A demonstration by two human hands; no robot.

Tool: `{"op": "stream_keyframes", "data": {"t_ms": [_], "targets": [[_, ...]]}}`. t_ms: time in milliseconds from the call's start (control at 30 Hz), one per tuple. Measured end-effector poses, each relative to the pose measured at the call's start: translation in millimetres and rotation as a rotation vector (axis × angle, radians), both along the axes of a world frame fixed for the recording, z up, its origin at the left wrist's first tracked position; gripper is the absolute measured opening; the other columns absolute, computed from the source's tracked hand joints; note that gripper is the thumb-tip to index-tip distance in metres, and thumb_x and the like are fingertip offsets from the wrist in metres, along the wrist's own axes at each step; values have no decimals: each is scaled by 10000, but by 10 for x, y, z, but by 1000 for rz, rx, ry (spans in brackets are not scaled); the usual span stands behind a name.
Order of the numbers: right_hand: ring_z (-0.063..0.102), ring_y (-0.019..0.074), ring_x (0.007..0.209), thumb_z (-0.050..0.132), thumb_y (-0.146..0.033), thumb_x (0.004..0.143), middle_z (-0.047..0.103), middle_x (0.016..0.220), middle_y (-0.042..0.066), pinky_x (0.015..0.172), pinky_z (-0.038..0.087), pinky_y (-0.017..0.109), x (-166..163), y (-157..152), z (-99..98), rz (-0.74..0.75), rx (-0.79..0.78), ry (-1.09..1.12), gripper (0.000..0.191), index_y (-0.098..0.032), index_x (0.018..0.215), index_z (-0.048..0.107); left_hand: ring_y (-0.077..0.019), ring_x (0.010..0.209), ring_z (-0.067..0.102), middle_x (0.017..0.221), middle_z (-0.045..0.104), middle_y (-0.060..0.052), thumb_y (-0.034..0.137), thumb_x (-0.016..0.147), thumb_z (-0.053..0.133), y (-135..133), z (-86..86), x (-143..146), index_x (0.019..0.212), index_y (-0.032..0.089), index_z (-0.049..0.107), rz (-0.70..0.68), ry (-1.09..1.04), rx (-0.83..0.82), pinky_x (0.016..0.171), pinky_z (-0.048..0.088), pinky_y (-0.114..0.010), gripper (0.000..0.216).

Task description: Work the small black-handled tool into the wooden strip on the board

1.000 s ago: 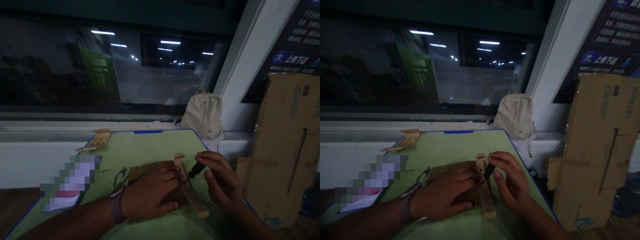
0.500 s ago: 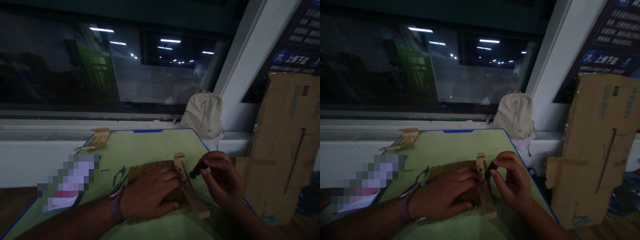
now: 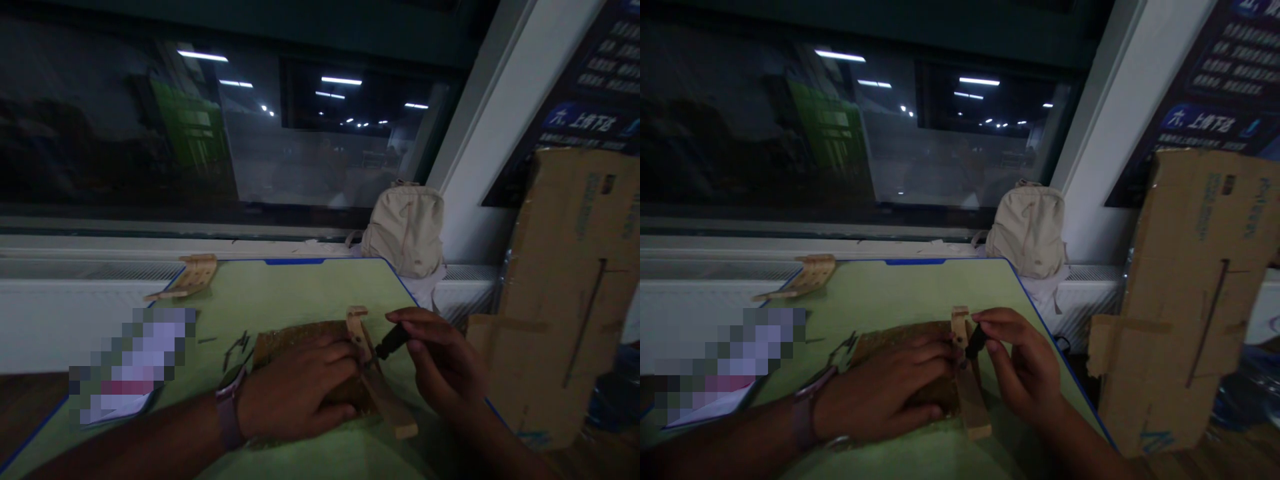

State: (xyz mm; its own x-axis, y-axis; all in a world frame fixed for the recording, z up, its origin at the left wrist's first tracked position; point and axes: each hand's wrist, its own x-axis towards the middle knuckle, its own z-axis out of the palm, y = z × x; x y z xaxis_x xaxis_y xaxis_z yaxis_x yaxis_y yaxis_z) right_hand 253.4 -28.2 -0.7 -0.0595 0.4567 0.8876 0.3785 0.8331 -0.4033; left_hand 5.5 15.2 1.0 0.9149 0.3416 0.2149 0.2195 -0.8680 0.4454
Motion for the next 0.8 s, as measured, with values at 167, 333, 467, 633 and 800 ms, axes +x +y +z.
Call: {"op": "stream_keyframes", "data": {"t_ms": [167, 333, 467, 633, 800], "targets": [[767, 215, 848, 669, -119, 1000, 748, 944, 70, 635, 666, 332, -29, -7, 50, -7, 20, 53, 239, -264, 1184, 722, -351, 1463, 556, 1465, 663, -163, 354, 1025, 742, -1, -1, 8, 1301, 169, 644, -21, -42, -13, 1273, 429, -515, 347], [681, 194, 741, 701, -141, 972, 680, 845, 40, 588, 582, 306, -32, -39, 125, -32, 33, -5, 165, -259, 1087, 708, -349, 1429, 585, 1451, 672, -146, 339, 1015, 758, -7, 10, 4, 1297, 186, 654, -2, -38, -19, 1250, 454, -520, 337], [683, 205, 778, 693, -238, 1012, 673, 882, 52, 604, 570, 324, -5, -34, 89, -32, 38, 14, 121, -253, 1124, 738, -358, 1409, 597, 1435, 681, -156, 340, 1004, 780, -11, 8, -3, 1285, 170, 662, 1, -36, -8, 1240, 461, -520, 349], [768, 242, 935, 599, -250, 1074, 760, 1023, 100, 711, 659, 395, -8, -20, 55, 31, -25, 15, 223, -247, 1231, 758, -360, 1386, 610, 1437, 683, -158, 369, 1016, 759, -11, -4, 8, 1297, 167, 657, 9, -1, -9, 1232, 465, -524, 361], [806, 233, 874, 644, -197, 1060, 804, 978, 92, 638, 667, 348, -32, 8, 44, 145, -88, 55, 210, -257, 1237, 741, -343, 1456, 563, 1494, 655, -151, 371, 1029, 725, 2, -17, 8, 1363, 182, 630, -16, -32, -18, 1284, 416, -506, 395]]}}
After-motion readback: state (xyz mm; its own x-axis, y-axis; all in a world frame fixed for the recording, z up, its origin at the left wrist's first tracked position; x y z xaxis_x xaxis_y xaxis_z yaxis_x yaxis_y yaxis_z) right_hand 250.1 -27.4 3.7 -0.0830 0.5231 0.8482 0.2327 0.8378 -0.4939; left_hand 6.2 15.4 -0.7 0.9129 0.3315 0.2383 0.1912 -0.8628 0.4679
